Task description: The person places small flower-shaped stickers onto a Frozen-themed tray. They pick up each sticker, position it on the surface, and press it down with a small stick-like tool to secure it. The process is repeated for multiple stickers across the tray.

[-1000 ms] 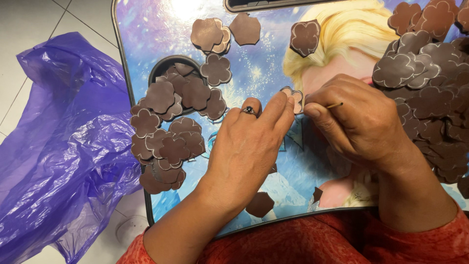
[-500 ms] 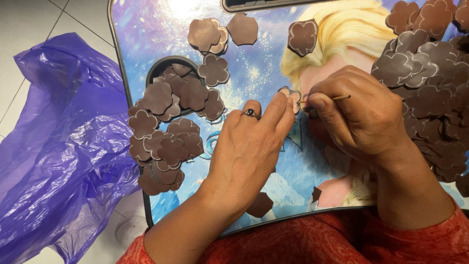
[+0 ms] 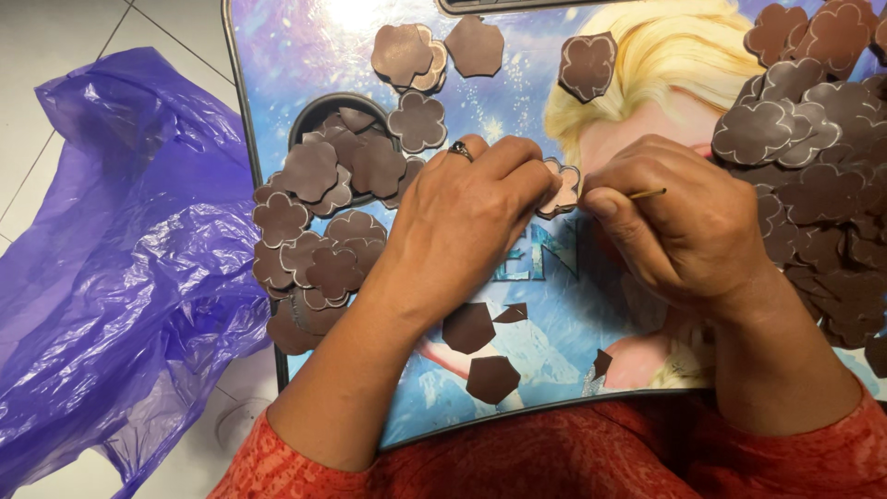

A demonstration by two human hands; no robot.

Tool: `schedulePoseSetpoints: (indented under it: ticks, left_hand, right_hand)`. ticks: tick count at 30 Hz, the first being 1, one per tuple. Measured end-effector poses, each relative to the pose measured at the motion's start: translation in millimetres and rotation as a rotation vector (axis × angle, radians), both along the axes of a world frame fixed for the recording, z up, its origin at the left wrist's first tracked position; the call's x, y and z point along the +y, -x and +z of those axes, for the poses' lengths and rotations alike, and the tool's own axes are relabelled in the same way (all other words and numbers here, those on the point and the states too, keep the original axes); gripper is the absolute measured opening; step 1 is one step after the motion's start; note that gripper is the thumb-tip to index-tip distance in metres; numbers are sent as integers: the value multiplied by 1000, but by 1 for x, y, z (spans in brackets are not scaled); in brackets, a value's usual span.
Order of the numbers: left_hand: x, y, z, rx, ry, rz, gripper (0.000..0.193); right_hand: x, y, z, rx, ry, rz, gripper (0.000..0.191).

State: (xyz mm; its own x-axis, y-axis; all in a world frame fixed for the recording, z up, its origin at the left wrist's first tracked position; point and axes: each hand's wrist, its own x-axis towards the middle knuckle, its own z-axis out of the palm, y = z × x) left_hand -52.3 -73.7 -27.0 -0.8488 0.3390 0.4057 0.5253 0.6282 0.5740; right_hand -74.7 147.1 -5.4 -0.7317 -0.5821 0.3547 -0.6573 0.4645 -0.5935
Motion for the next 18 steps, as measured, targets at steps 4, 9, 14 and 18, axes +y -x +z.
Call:
schedulePoseSetpoints:
  ticks: [4, 9, 14, 18]
  left_hand:
    - [0, 2, -1, 8, 29, 15, 7]
    - [-1, 3, -2, 21, 59, 26, 12]
    - [-2, 3, -1, 6, 70, 22, 11]
    - [-2, 3, -1, 11, 79, 27, 11]
  right_hand:
    - [2, -1, -3, -3, -12, 5, 8]
    - [0, -2, -5, -12, 12, 28, 7]
    - [-5, -3, -5, 6, 8, 73, 6]
    - [-8, -2, -3, 24, 21, 106, 7]
